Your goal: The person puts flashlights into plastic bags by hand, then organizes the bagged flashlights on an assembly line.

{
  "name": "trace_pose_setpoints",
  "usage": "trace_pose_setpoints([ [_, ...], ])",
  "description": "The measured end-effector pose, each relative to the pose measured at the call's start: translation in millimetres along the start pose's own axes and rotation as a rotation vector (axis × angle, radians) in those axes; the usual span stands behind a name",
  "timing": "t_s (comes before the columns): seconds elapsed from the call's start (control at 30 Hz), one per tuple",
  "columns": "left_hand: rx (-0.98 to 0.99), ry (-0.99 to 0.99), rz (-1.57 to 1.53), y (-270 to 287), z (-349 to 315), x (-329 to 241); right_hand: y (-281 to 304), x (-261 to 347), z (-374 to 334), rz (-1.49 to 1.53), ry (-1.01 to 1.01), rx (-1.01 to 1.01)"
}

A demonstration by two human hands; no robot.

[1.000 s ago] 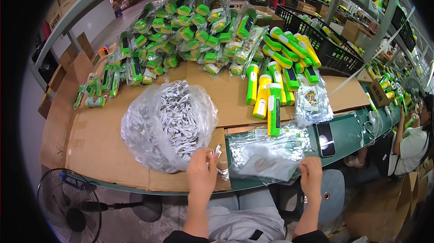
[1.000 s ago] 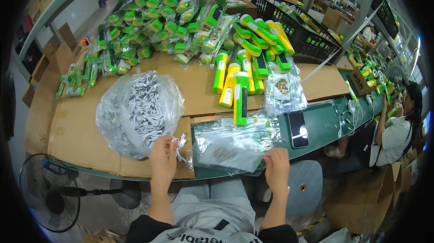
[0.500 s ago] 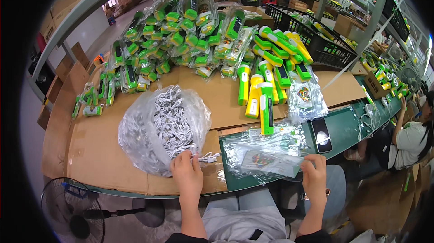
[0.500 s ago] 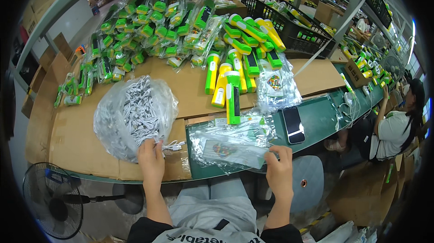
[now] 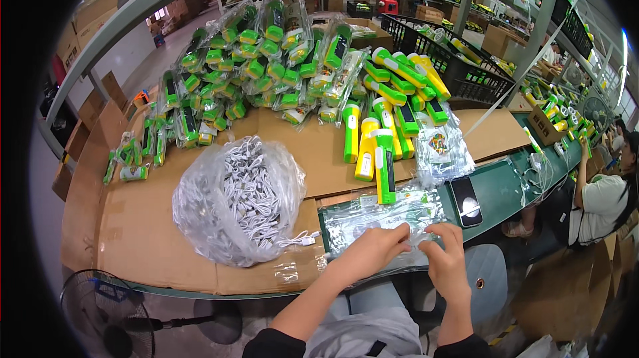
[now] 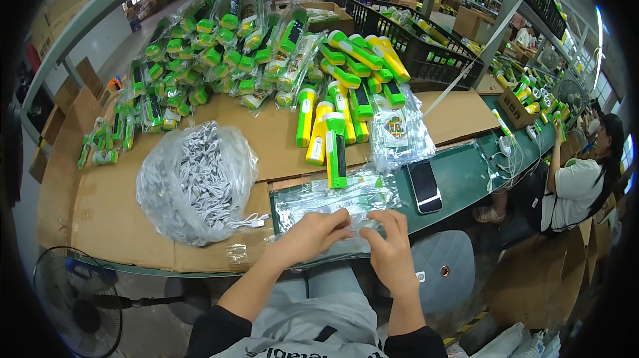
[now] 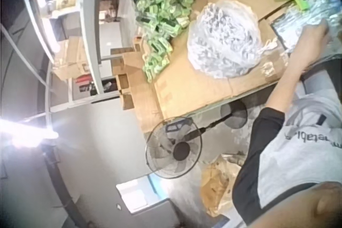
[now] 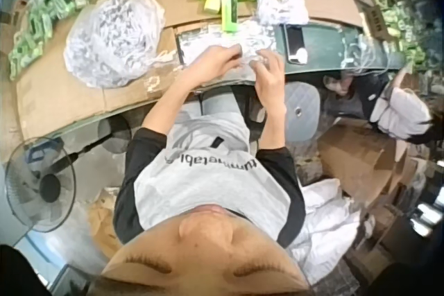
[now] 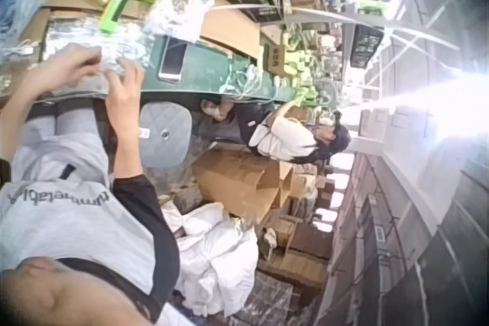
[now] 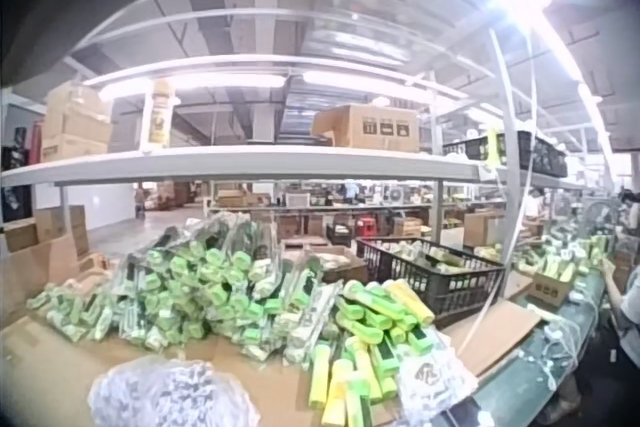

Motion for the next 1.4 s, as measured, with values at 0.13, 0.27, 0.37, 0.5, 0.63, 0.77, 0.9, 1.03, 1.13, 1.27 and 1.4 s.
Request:
trace_pose_setpoints([
  [0.13, 0.189, -0.04, -0.141, -25.1, 0.7, 12.8, 2.8, -13.0, -3.8, 0.045, -0.076, -0.045],
  [0.27, 0.309, -0.008, -0.129, -39.6, -0.2, 18.1, 3.3, -12.0, -3.3, 0.08, -0.067, -0.053],
  [0.37, 0.471, -0.001, -0.093, -44.1, -4.8, 17.6, 6.4, -19.9, -3.5, 0.082, -0.093, -0.079],
  [0.5, 0.452, -0.061, 0.101, -37.2, -9.4, -3.9, 19.1, -35.2, -6.0, 0.069, -0.152, -0.147],
  [0.63, 0.401, -0.095, 0.172, -23.6, -6.5, -22.4, 28.2, -57.8, -18.7, 0.064, -0.284, -0.227],
  [0.77, 0.077, -0.162, 0.115, -2.0, 1.7, -0.9, 37.7, -65.9, -26.2, 0.049, -0.309, -0.234],
  [0.9, -0.35, 0.081, 0.216, 0.0, 34.8, 67.2, 30.1, -56.2, -29.5, 0.068, -0.305, -0.233],
  [1.03, -0.171, 0.436, 0.374, -13.6, 59.2, 98.5, 20.5, -45.2, -33.1, 0.094, -0.265, -0.195],
  [1.13, -0.249, 0.436, 0.326, -15.6, 64.4, 111.7, 17.6, -41.1, -35.7, 0.095, -0.266, -0.18],
  [1.27, -0.454, 0.39, 0.071, -0.6, 59.1, 110.4, 24.5, -53.8, -44.2, 0.056, -0.312, -0.22],
  [1.4, -0.54, 0.333, -1.138, 3.6, 36.6, 74.9, 31.6, -53.5, -41.0, 0.069, -0.346, -0.231],
])
Point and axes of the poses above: each hand's wrist, its own z-axis towards the middle knuckle, its own y-axis out of the back of the hand, x = y × z, the point moved 3 cm from there along z, towards the middle knuckle, and after that the axes turned 14 degrees about -y, right-handed, at the moved point
